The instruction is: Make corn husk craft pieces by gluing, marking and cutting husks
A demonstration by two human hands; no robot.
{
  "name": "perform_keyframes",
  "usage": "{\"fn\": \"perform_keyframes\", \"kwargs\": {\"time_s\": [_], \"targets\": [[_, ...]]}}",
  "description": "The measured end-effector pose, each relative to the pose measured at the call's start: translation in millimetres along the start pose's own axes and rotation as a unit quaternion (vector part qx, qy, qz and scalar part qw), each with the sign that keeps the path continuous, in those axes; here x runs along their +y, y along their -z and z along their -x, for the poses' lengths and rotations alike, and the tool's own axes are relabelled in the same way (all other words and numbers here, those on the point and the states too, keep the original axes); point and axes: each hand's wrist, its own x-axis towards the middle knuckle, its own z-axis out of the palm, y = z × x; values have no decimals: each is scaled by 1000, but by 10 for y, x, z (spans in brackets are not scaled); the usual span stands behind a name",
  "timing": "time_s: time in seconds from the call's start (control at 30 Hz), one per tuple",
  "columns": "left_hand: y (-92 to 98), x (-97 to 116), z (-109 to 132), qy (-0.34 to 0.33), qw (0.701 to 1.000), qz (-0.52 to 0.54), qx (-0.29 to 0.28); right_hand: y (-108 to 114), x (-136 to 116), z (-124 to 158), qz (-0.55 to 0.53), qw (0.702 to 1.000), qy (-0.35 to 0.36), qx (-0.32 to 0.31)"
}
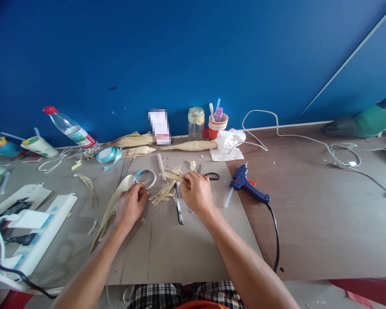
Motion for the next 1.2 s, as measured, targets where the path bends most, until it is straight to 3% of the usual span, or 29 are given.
{"fn": "perform_keyframes", "kwargs": {"time_s": [0.1,0.17,0.3,0.4,0.5,0.6,0.67,0.77,0.83,0.97,1.2], "targets": [[10,5,-12,62,990,127,-18,-2,5,-4,2,1000,1,4],[58,55,-25,104,966,234,-37,4,-5,-7,-9,1000,-10,5],[207,212,-30,158,867,455,-128,21,-21,-14,-59,997,-59,-1],[277,293,-9,163,808,539,-175,25,2,-19,-92,991,-93,-5],[281,318,18,157,767,584,-214,14,38,-19,-76,992,-100,-3],[263,325,40,143,743,611,-235,3,52,-11,-35,996,-77,17],[260,336,55,132,736,617,-244,13,42,-7,-21,996,-59,63],[266,367,82,120,741,609,-257,50,0,-8,-112,986,-52,111],[270,390,102,114,740,604,-272,66,-34,-7,-253,963,-69,67],[266,418,139,89,717,614,-317,39,-85,12,-449,880,-141,-68],[251,428,160,72,696,617,-360,21,-130,16,-578,781,-206,-114]]}}
